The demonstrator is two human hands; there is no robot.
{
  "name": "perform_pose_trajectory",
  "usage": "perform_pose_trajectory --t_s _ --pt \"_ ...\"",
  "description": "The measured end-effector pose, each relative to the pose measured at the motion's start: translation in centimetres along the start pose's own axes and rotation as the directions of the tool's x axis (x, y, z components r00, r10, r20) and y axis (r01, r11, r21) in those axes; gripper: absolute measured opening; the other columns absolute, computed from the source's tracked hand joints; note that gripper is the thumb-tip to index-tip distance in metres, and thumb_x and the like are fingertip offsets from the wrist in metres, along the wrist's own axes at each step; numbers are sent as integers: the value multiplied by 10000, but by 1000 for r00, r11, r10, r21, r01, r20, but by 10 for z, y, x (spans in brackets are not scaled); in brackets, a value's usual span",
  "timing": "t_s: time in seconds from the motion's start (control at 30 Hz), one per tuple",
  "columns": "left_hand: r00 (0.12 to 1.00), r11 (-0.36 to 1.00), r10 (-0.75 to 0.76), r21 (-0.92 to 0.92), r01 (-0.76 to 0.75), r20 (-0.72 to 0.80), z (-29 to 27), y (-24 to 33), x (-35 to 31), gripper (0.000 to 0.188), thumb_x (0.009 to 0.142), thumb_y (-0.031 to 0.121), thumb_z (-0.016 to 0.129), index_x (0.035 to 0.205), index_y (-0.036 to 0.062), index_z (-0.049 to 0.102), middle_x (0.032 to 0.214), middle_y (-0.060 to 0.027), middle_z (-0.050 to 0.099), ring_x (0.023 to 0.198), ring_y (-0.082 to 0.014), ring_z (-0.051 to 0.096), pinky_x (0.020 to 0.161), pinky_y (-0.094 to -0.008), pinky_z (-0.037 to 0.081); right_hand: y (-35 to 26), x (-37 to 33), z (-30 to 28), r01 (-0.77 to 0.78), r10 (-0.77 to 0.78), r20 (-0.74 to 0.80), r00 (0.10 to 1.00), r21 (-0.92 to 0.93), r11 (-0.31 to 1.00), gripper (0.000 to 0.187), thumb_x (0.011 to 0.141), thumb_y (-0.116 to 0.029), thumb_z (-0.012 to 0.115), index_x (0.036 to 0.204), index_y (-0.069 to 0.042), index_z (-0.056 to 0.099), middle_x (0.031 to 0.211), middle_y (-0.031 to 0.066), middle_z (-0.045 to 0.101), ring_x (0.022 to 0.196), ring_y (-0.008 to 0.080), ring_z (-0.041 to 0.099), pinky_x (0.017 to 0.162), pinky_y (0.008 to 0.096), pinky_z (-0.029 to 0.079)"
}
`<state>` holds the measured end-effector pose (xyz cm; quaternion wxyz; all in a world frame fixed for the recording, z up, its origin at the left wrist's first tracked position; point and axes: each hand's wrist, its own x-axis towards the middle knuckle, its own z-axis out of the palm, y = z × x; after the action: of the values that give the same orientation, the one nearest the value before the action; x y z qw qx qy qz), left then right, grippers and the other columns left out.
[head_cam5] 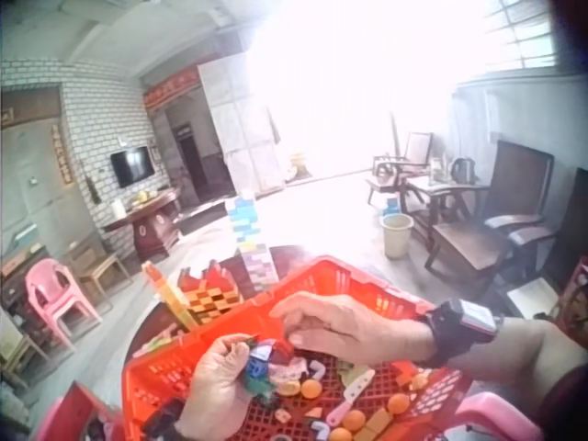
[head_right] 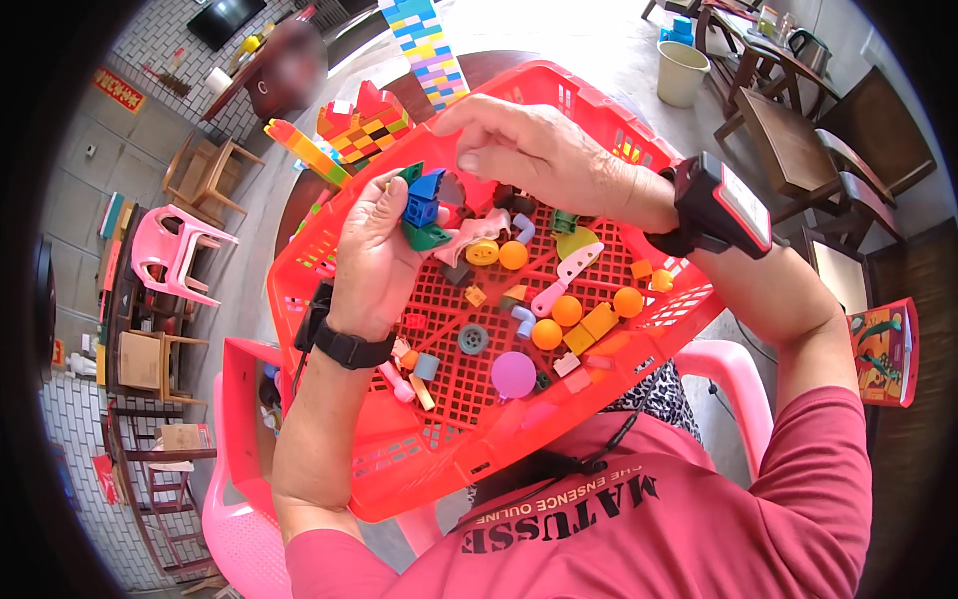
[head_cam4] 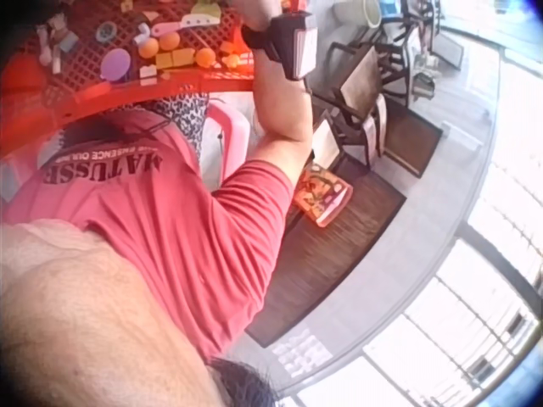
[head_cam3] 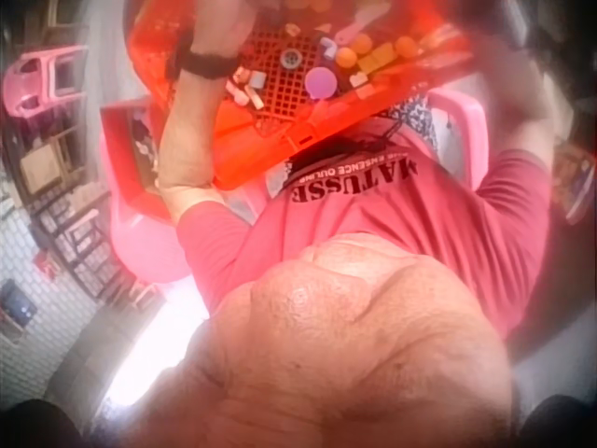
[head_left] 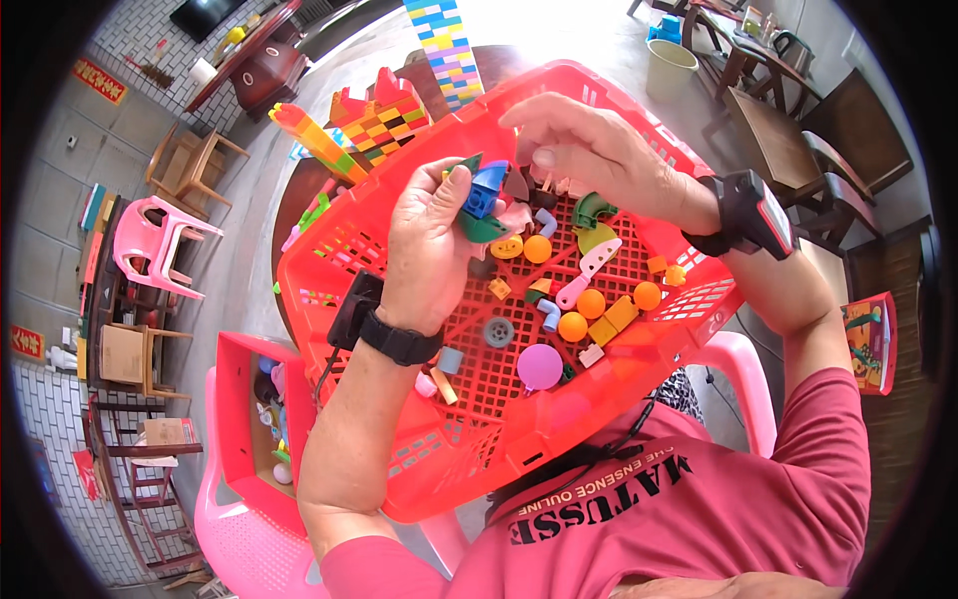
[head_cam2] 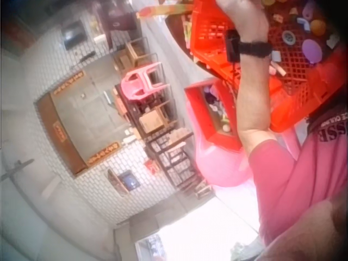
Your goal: The person is assembling various colorful plastic and wooden blocks from a red basket.
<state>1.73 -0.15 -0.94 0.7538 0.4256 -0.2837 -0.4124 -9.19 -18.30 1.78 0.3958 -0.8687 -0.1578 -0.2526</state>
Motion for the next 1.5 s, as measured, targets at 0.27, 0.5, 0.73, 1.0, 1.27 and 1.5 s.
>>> perform_pose_trajectory --t_s 0.27,0.5,0.73,1.0,1.27,1.5 --pt "999 989 39 145 -35 -30 -1 -7 2 260 950 252 510 1089 37 469 926 -77 603 807 -161 634 696 -312 550 13 -2 12 -274 266 108 958 79 958 187 830 -104 664 972 -9 588 856 39 613 763 80 579 688 237 476" --pt "998 994 -57 -94 56 -12 5 -4 1 268 940 229 534 1078 13 454 897 -115 608 767 -197 641 671 -313 538 8 -3 3 -74 75 9 997 -92 993 152 826 -54 654 950 -19 574 828 20 574 738 66 559 669 233 471" --pt "1000 1000 -15 8 15 3 2 -6 3 245 957 245 493 1098 45 476 980 -85 615 867 -198 649 666 -342 552 16 -3 8 -324 325 47 944 307 895 133 842 -27 633 962 -17 578 864 2 613 796 50 576 707 213 480" --pt "1000 996 5 89 -7 14 3 -7 2 199 946 181 516 1095 53 482 988 -107 631 873 -191 651 663 -324 545 15 -3 9 -248 252 -16 968 127 960 153 810 -34 662 930 -8 571 841 28 627 776 78 604 686 232 488" --pt "997 996 -74 46 74 17 7 -5 2 240 953 208 507 1106 25 482 974 -93 633 912 -193 652 757 -334 546 16 -3 5 39 -41 -24 999 -80 996 233 714 -27 701 899 -11 561 887 67 563 760 176 582 649 274 486" --pt "988 988 -151 -29 152 43 6 -2 1 224 921 164 563 1068 7 497 966 -97 624 858 -169 649 761 -347 573 17 -4 2 77 -75 19 997 -205 976 233 706 -42 719 887 -29 572 898 63 560 770 193 580 658 287 492"
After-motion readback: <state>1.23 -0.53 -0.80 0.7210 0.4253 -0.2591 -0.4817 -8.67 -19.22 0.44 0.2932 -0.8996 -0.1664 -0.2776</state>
